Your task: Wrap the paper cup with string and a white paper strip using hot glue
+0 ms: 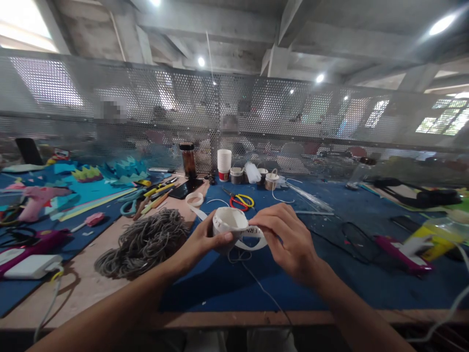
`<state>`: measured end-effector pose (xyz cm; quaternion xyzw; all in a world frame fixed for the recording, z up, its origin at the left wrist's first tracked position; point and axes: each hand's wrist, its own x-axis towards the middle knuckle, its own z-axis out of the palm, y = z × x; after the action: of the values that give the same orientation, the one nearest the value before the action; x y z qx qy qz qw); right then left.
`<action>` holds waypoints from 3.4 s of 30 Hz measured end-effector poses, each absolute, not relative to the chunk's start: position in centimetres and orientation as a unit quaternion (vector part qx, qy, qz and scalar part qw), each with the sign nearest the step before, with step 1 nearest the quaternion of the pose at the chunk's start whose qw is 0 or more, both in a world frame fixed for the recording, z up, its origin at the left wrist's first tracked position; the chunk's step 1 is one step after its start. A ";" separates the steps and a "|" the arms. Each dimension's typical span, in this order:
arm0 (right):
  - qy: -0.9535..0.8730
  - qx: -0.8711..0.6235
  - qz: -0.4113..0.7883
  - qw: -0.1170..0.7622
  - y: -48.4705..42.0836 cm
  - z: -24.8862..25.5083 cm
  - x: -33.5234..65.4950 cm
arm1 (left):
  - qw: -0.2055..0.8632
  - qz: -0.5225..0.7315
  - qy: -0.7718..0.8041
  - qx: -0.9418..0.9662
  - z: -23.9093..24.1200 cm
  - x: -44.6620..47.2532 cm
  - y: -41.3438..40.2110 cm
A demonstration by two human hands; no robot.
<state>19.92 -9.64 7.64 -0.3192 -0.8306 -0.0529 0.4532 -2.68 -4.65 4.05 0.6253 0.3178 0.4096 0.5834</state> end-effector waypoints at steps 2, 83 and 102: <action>-0.836 -0.310 -0.019 0.453 -10.0 7.8 20.2 | 0.580 0.428 0.311 0.619 3.8 -2.7 -4.4; -0.782 -0.362 0.043 0.506 -9.2 6.1 18.6 | 0.536 0.425 0.335 0.647 3.5 -2.1 -4.8; -0.820 -0.394 0.060 0.411 -9.2 6.6 17.9 | 0.516 0.437 0.305 0.671 2.7 -2.0 -4.6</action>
<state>17.89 -9.22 6.62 -0.3944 -0.8196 0.0601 0.4112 -2.04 -4.56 2.74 0.6713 0.3049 0.4365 0.5156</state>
